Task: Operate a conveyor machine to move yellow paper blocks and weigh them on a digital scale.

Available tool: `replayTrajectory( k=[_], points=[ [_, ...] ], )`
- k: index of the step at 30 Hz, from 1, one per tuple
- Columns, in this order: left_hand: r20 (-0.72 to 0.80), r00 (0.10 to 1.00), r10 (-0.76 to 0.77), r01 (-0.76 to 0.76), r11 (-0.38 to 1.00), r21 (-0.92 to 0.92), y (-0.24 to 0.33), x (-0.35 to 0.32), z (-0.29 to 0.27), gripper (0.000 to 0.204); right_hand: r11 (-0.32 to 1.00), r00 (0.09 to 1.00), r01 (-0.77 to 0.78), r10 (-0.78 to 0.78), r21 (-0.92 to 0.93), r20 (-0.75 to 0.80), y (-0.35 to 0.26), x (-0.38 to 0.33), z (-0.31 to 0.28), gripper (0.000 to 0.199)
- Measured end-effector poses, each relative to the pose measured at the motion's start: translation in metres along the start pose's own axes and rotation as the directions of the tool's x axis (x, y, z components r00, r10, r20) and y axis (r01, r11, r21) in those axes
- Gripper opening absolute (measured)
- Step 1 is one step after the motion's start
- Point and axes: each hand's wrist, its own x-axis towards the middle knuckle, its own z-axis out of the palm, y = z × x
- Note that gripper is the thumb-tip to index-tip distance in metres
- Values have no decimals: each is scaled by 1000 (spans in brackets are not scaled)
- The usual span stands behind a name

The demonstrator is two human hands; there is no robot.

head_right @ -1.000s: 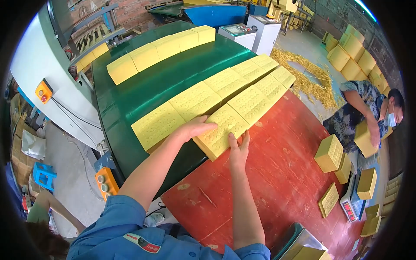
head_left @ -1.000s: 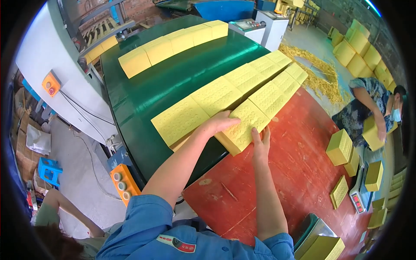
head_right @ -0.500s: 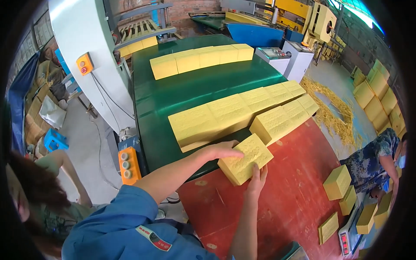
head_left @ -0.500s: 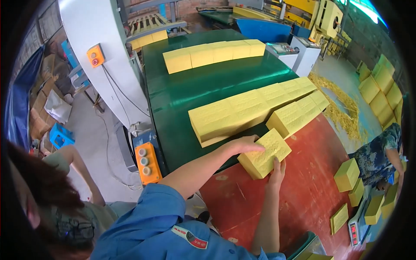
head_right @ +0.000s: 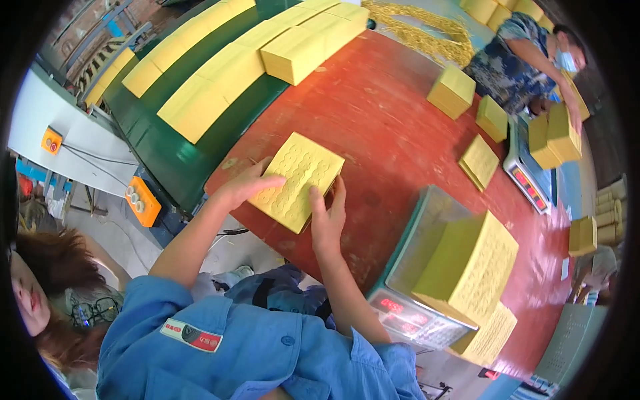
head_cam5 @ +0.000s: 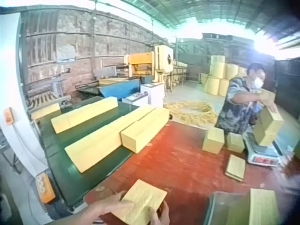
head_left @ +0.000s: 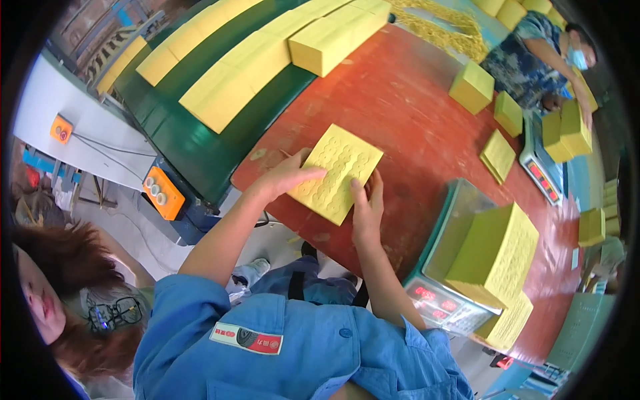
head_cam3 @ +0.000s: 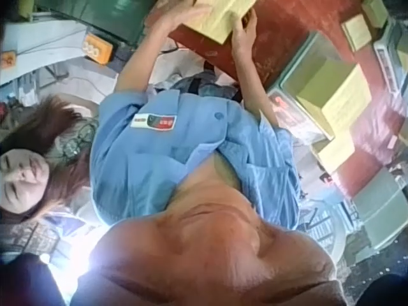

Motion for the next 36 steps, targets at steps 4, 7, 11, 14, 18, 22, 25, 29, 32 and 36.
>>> replayTrajectory(
  k=[4,7,11,14,18,22,25,29,32,36],
  points=[
    [52,997,59,-58,998,-29,-25,-36,42,72,996,1000,-15,16,-90,1,-11,-63,-41,73],
    [36,999,38,-34,996,-87,-24,-75,70,71,985,998,-43,50,-166,39,-31,-106,-65,76],
    [-3,1000,14,-14,997,-75,-19,-106,103,71,962,994,-33,58,-270,87,-37,-152,-101,81],
    [24,1000,-10,13,995,-101,-24,-121,116,73,955,982,-79,124,-286,142,-36,-180,-124,81],
    [14,1000,-23,25,975,-222,-37,-128,116,67,926,957,-209,260,-313,128,-26,-210,-139,75],
    [88,992,-89,107,966,-236,-52,-123,112,64,906,941,-300,333,-299,64,-11,-213,-144,62],
    [104,990,-100,130,931,-341,-84,-119,97,58,885,880,-464,464,-21,99,4,-208,-126,55],
    [203,973,-107,202,822,-532,-85,-125,105,57,855,887,-442,462,271,-8,20,-206,-114,52],
    [87,991,-103,134,817,-561,-85,-135,112,56,844,893,-434,448,315,30,14,-207,-112,50],
    [127,992,22,48,850,-524,-112,-147,101,56,882,921,-387,384,268,67,-3,-216,-114,48]
  ],
)
